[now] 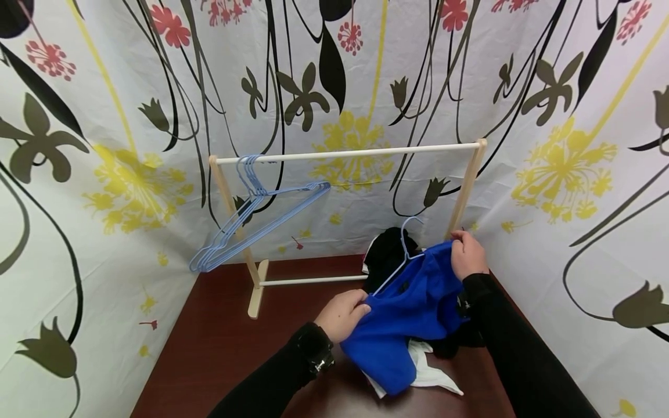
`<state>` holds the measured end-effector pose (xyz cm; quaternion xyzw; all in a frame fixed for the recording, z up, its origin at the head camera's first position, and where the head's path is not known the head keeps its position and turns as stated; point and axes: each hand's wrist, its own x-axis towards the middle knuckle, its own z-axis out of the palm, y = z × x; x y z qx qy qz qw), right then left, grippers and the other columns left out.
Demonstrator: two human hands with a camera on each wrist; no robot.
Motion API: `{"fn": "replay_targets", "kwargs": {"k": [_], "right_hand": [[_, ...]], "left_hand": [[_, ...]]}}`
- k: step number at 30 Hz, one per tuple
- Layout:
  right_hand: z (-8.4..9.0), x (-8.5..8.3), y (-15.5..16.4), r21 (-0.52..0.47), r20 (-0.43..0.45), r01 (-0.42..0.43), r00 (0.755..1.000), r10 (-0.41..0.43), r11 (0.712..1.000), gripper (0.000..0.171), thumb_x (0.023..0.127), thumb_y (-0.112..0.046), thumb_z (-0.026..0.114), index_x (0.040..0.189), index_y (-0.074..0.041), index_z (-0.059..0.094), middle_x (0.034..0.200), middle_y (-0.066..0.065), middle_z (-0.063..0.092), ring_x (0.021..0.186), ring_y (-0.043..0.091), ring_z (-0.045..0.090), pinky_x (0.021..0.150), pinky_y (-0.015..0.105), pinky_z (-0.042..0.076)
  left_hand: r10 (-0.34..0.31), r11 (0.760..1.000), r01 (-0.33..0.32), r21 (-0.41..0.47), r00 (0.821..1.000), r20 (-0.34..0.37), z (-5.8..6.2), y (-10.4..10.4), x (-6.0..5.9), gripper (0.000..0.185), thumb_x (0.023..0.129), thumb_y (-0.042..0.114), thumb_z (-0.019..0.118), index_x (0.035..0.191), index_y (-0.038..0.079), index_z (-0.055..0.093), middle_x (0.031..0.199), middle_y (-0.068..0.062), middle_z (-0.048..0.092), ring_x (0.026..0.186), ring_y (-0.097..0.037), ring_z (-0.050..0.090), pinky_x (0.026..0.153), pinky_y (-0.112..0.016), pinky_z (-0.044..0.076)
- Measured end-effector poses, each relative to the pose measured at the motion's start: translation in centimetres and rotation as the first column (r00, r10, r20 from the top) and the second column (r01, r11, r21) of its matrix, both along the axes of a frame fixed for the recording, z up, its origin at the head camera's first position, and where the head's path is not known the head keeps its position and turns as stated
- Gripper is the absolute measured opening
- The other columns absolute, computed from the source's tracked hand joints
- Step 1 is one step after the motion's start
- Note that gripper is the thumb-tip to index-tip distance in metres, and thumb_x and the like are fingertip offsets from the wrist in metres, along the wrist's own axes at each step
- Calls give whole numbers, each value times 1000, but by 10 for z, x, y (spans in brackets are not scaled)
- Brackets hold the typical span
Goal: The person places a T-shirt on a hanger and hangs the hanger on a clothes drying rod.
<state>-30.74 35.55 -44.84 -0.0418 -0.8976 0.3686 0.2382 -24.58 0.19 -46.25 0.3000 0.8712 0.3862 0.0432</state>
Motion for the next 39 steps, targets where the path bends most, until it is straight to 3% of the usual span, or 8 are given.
{"fn": "replay_targets", "kwargs": {"k": [6,12,18,22,26,30,35,39], "right_hand": [[-1,2,6,88,36,102,994,-105,991,50,108,-25,23,120,0,65,123,26,63,113,46,56,95,58,41],[-6,4,21,184,40,149,987,-159,972,45,106,-23,26,72,-5,51,73,19,55,74,41,56,71,49,40],[-14,9,38,205,80,145,983,-164,968,49,106,-20,27,78,-2,63,93,27,67,87,45,62,81,57,45],[-20,13,41,190,106,141,981,-164,971,48,106,-18,28,74,-3,60,87,26,66,86,44,62,82,56,46],[-20,17,39,158,152,86,982,-111,984,48,107,-21,26,99,2,68,107,26,67,101,45,60,90,56,44],[-13,13,32,163,171,15,984,-44,987,48,109,-25,28,135,2,58,137,31,54,124,50,49,102,61,36],[-2,6,12,129,105,-15,994,1,991,50,106,-21,43,148,5,42,145,36,43,133,54,38,106,63,30],[13,9,-16,52,102,-108,990,103,993,62,106,-28,48,156,2,28,149,35,38,137,52,35,109,63,28]], "left_hand": [[-9,1000,9,-18,1000,-6,-2,1,0,13,106,29,54,104,21,64,93,10,59,81,-8,56,77,-29,49],[-36,999,35,-21,999,-7,-3,1,1,13,106,29,54,103,21,63,91,10,58,80,-8,55,75,-28,48],[-37,999,37,-19,999,-7,-4,0,0,12,106,29,55,103,21,63,91,10,59,80,-8,56,76,-28,49],[-32,999,32,-14,999,-2,-4,2,1,12,106,29,55,103,21,64,91,11,59,80,-8,56,76,-28,49],[-30,1000,30,1,1000,4,-4,5,3,14,106,29,54,102,19,63,90,9,58,79,-8,55,74,-28,49],[-3,999,3,38,1000,14,-3,8,4,15,107,29,53,102,17,61,87,8,56,78,-9,54,71,-28,47],[36,989,-43,140,998,54,4,12,7,15,108,26,50,106,14,58,86,2,53,78,-14,52,72,-32,43],[62,973,-80,215,994,88,13,20,8,19,109,23,47,115,9,57,97,-2,56,89,-18,54,82,-37,44]]}}
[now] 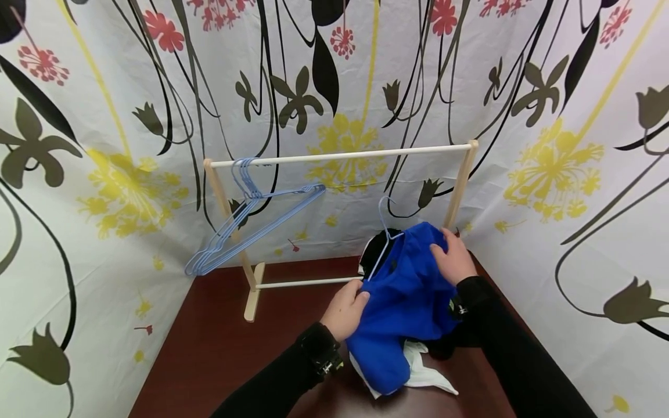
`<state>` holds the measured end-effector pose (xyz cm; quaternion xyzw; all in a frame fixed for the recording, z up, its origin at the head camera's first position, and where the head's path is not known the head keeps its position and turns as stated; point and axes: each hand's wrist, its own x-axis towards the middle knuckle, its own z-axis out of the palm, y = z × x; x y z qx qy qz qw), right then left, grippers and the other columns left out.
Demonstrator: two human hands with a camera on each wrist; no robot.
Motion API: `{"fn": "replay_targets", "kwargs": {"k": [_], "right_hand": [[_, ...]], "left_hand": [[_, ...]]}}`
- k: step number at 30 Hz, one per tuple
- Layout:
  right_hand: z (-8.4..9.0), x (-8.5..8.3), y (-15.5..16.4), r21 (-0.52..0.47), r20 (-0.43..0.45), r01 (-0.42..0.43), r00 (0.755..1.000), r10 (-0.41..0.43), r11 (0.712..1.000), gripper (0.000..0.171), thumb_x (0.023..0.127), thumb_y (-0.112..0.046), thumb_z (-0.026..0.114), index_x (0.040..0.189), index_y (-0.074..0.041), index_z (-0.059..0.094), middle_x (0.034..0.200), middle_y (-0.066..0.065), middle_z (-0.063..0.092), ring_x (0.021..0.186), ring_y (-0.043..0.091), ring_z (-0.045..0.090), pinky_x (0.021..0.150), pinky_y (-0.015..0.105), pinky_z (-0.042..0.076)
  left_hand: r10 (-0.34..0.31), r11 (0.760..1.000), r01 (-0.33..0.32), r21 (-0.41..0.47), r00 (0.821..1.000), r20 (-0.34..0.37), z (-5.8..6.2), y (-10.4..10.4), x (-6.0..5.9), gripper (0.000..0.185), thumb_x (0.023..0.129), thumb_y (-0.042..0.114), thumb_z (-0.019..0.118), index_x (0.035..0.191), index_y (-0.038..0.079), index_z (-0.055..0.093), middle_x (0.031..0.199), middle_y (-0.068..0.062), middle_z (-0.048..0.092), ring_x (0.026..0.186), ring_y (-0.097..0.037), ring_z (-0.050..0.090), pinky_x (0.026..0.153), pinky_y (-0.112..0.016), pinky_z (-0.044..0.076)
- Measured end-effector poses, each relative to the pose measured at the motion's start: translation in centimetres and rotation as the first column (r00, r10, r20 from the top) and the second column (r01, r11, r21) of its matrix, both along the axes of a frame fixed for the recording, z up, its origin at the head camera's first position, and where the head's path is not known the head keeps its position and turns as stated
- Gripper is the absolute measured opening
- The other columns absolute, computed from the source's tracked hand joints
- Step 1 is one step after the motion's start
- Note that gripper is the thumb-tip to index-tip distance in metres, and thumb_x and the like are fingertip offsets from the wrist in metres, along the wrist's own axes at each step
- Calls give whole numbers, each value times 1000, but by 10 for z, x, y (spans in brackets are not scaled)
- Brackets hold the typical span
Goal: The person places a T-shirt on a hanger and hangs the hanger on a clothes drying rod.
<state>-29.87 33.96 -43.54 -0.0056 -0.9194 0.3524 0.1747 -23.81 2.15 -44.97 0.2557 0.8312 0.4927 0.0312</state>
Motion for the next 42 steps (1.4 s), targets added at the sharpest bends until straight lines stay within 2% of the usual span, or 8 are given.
{"fn": "replay_targets", "kwargs": {"k": [7,11,14,19,28,32,38,42], "right_hand": [[35,25,-62,-166,78,-233,966,248,958,82,106,-48,47,163,-15,-2,167,21,7,151,42,13,116,60,18],[45,34,-86,-303,110,-276,941,321,912,88,104,-50,50,161,-24,-13,168,16,-4,153,39,4,117,62,16],[48,36,-95,-390,114,-266,936,333,882,88,104,-46,53,161,-29,-13,168,19,0,152,41,9,116,62,18],[51,32,-98,-431,74,-237,952,296,870,77,107,-27,47,162,-28,-7,166,16,16,150,39,19,116,57,21],[65,23,-80,-466,-28,-270,956,291,843,66,108,-11,35,163,-25,0,166,11,20,152,28,12,120,49,9],[82,15,-64,-447,-37,-267,959,281,854,66,108,-10,33,163,-21,-2,165,14,20,152,30,12,120,51,9],[108,4,-45,-332,-15,-259,963,270,907,66,110,-14,30,160,-14,-11,166,17,17,152,33,11,120,49,10],[118,-3,-32,-356,-1,-265,959,283,896,64,111,-19,28,161,-18,-12,167,16,13,151,35,12,116,57,21]], "left_hand": [[6,998,-8,54,999,41,17,21,6,20,109,17,44,122,4,52,104,-5,51,94,-21,51,85,-39,41],[-1,995,-6,101,998,67,25,34,9,18,108,13,43,123,6,50,110,-3,51,100,-19,52,89,-39,41],[-18,993,7,118,996,87,31,43,10,21,106,12,43,126,7,48,118,-3,50,107,-18,52,94,-39,42],[-63,994,50,98,990,129,38,56,12,45,98,9,50,142,8,40,134,-3,45,116,-17,52,99,-37,43],[-188,982,187,22,976,114,51,67,15,81,90,14,60,161,16,20,156,-1,33,129,-13,44,105,-34,39],[-212,977,213,7,974,76,58,74,14,86,90,12,59,163,22,15,160,-1,30,130,-11,44,105,-37,39],[-206,979,206,8,978,22,72,89,8,81,94,12,54,164,20,12,162,2,28,134,-7,40,109,-36,37],[-215,976,216,11,976,-47,78,99,0,73,101,16,50,163,17,12,164,2,25,139,-6,36,112,-32,33]]}}
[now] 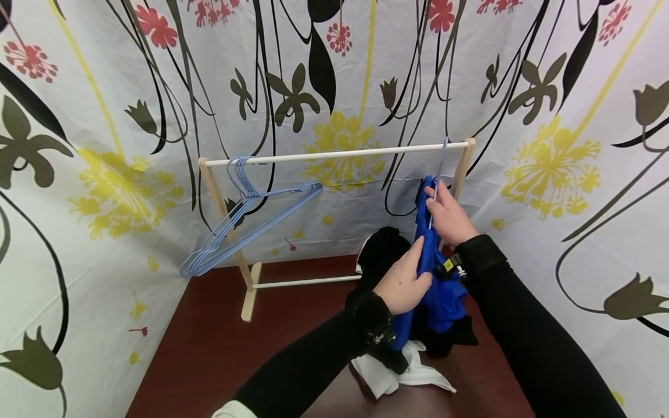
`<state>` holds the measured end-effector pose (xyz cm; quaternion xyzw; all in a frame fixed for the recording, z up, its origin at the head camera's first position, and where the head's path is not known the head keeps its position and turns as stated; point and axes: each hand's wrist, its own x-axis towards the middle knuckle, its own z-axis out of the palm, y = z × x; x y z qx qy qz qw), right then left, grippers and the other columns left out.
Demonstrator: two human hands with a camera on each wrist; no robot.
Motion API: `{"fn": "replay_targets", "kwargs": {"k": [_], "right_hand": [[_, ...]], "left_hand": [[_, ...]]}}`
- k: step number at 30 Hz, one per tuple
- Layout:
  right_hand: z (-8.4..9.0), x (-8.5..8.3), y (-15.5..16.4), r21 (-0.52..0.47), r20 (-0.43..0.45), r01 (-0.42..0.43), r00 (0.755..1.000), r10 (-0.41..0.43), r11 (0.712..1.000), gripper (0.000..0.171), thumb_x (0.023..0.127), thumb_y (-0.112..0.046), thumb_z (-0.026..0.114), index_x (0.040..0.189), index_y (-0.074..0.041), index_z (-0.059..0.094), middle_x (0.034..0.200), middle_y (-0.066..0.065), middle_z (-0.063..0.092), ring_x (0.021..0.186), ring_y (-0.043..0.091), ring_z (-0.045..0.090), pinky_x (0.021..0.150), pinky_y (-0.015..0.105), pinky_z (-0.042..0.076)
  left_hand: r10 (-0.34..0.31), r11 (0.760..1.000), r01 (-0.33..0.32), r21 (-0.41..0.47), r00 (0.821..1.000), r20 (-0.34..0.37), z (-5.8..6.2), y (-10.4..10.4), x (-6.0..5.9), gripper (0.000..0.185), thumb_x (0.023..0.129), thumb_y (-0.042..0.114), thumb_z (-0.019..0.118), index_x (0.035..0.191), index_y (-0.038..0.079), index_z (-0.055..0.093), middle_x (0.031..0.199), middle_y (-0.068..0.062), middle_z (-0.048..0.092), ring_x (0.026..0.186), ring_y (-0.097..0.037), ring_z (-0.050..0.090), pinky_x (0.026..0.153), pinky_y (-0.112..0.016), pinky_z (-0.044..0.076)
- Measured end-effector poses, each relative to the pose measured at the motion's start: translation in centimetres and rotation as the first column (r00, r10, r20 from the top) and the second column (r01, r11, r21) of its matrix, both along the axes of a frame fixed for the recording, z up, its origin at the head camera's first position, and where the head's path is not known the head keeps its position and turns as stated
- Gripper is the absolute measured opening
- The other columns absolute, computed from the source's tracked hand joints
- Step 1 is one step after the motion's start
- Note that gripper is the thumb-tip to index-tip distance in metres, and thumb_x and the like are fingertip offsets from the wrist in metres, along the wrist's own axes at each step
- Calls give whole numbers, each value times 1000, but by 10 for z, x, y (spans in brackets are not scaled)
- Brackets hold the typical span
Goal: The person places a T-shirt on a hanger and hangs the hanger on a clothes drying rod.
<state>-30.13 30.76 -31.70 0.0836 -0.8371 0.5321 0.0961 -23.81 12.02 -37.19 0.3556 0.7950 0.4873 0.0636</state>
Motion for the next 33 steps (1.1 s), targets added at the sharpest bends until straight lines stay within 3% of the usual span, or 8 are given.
{"fn": "replay_targets", "kwargs": {"k": [5,12,15,19,24,28,33], "right_hand": [[4,-8,15,-52,10,-26,1000,26,998,64,112,-26,26,160,-20,-17,168,15,5,151,38,8,109,66,28],[8,-9,19,-5,12,13,1000,-13,1000,65,112,-27,27,160,-15,-16,167,17,7,151,38,10,111,63,28],[7,-5,20,-11,22,30,999,-30,999,66,112,-24,30,160,-12,-14,166,21,9,151,39,10,115,59,21],[-1,-4,27,-12,31,45,999,-45,999,70,110,-23,36,160,-10,-12,164,24,12,151,38,11,119,52,11],[-16,-8,36,47,8,71,997,-71,996,72,110,-30,38,160,-11,-10,164,23,16,151,37,15,119,51,14],[-22,-6,41,116,-8,101,995,-101,988,71,110,-34,38,162,-12,-5,162,25,22,149,41,21,118,55,17],[-26,2,48,152,3,92,996,-93,984,67,111,-35,35,163,-10,0,160,29,24,145,46,26,115,60,21]], "left_hand": [[-25,1000,25,10,999,-43,3,6,-10,65,108,21,46,163,17,11,165,1,22,143,-7,32,115,-30,29],[-67,998,67,13,996,-54,4,15,-17,63,111,25,41,163,15,6,167,0,14,148,-9,22,117,-29,23],[-79,997,79,8,997,-25,4,19,-18,64,111,29,40,163,17,5,167,0,14,148,-9,22,117,-30,24],[-75,997,75,4,997,13,2,24,-18,64,111,32,40,163,20,5,166,1,16,148,-9,22,117,-31,24],[-65,998,65,-5,998,-5,-3,32,-18,66,110,33,42,163,19,6,167,2,14,148,-8,20,118,-30,22],[-38,999,37,-33,999,-19,-12,35,-14,70,108,35,48,164,20,9,166,3,19,147,-9,25,116,-31,27],[-29,998,30,-62,1000,9,-24,30,-6,73,104,38,56,163,24,16,158,3,37,139,-9,41,108,-33,39]]}}
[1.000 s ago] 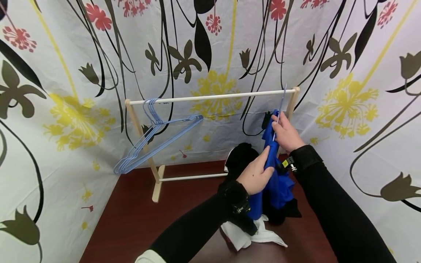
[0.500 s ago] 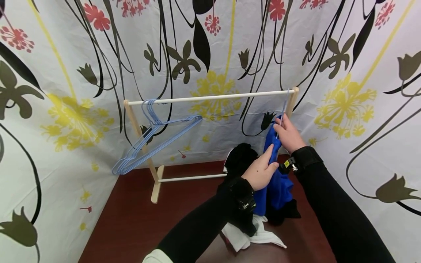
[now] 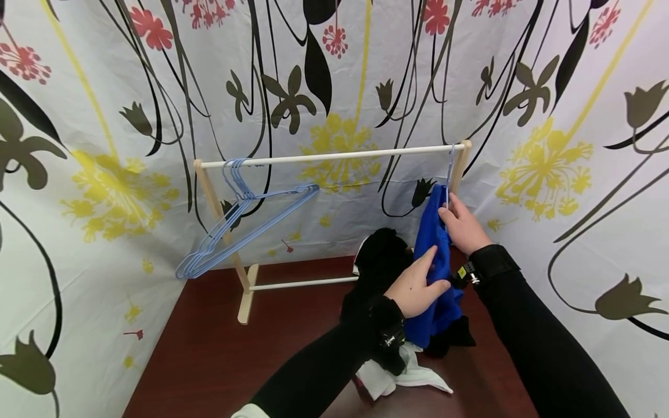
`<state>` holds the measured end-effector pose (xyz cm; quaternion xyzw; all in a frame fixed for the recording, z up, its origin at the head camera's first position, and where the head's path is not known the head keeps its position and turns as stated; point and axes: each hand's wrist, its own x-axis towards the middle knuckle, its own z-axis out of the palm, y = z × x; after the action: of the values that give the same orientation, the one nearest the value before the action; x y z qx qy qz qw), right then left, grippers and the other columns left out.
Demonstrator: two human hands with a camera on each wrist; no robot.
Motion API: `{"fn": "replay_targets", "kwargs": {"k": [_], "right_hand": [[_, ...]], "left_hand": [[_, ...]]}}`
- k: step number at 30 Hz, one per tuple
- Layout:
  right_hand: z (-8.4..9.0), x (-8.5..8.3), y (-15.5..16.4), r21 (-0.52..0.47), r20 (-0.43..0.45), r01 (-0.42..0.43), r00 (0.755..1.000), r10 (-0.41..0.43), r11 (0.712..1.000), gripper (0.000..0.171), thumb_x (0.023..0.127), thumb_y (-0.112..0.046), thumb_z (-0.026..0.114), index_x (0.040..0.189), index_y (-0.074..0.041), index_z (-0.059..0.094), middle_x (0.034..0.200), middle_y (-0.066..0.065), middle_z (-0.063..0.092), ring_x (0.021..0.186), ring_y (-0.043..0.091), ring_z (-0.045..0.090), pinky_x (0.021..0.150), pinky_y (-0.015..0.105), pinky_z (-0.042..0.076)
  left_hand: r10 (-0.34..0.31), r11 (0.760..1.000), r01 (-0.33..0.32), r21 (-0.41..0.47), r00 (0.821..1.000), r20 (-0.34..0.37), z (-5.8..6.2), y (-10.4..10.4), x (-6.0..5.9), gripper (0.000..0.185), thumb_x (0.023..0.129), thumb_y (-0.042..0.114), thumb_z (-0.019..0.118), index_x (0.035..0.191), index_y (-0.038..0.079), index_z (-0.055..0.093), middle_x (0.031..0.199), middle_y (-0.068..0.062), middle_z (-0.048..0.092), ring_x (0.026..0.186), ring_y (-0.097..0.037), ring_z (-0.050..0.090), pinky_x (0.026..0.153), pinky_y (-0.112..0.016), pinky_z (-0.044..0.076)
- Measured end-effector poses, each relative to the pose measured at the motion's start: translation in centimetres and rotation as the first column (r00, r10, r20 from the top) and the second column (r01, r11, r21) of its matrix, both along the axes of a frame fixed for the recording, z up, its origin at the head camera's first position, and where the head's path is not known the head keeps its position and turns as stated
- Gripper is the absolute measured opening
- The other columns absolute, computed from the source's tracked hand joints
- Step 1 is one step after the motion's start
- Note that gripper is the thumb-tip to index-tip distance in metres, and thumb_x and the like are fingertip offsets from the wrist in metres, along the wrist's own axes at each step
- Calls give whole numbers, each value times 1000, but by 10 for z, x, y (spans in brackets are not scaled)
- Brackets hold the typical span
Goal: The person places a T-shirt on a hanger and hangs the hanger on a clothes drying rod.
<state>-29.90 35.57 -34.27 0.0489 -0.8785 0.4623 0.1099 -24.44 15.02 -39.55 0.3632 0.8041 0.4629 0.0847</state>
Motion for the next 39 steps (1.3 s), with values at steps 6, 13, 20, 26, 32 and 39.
{"fn": "replay_targets", "kwargs": {"k": [6,13,20,26,32,39], "right_hand": [[3,19,1,72,22,11,1000,-12,997,71,110,-37,36,162,-9,-3,162,31,15,145,50,24,114,61,22],[9,42,-15,220,-43,49,998,-40,974,67,110,-31,39,163,-9,3,163,29,14,145,51,22,110,65,25],[24,69,-55,300,-292,109,956,-18,948,58,106,-22,48,159,-7,28,161,23,26,145,44,27,111,62,26],[22,85,-103,329,-311,-17,942,125,944,57,106,-21,50,158,-8,31,163,17,27,149,35,26,112,57,28],[-12,77,-130,286,-172,-125,969,179,950,58,107,-23,50,159,-7,29,163,15,27,150,32,25,116,53,26],[-71,63,-129,213,-34,-96,994,106,972,59,106,-25,52,157,-6,32,161,19,29,147,36,30,114,56,28]], "left_hand": [[-24,1000,24,6,999,-25,-9,-14,5,69,104,38,56,162,19,23,154,-1,43,133,-10,48,103,-31,45],[5,1000,-4,21,999,-48,-21,-34,6,62,102,29,59,157,17,33,151,0,46,128,-11,53,98,-25,46],[33,999,-36,-18,991,-129,-30,-61,7,57,102,25,59,154,14,39,147,-4,50,126,-18,57,100,-26,44],[75,994,-83,-67,992,-102,-34,-86,5,55,103,25,58,154,15,39,150,-2,47,129,-19,54,102,-31,45],[135,984,-145,-107,986,-94,-45,-109,2,54,103,25,56,153,13,40,151,-5,46,130,-23,53,105,-36,43],[229,965,-239,-106,969,-96,-63,-137,4,49,103,23,57,149,10,45,143,-6,52,125,-23,55,102,-41,45]]}}
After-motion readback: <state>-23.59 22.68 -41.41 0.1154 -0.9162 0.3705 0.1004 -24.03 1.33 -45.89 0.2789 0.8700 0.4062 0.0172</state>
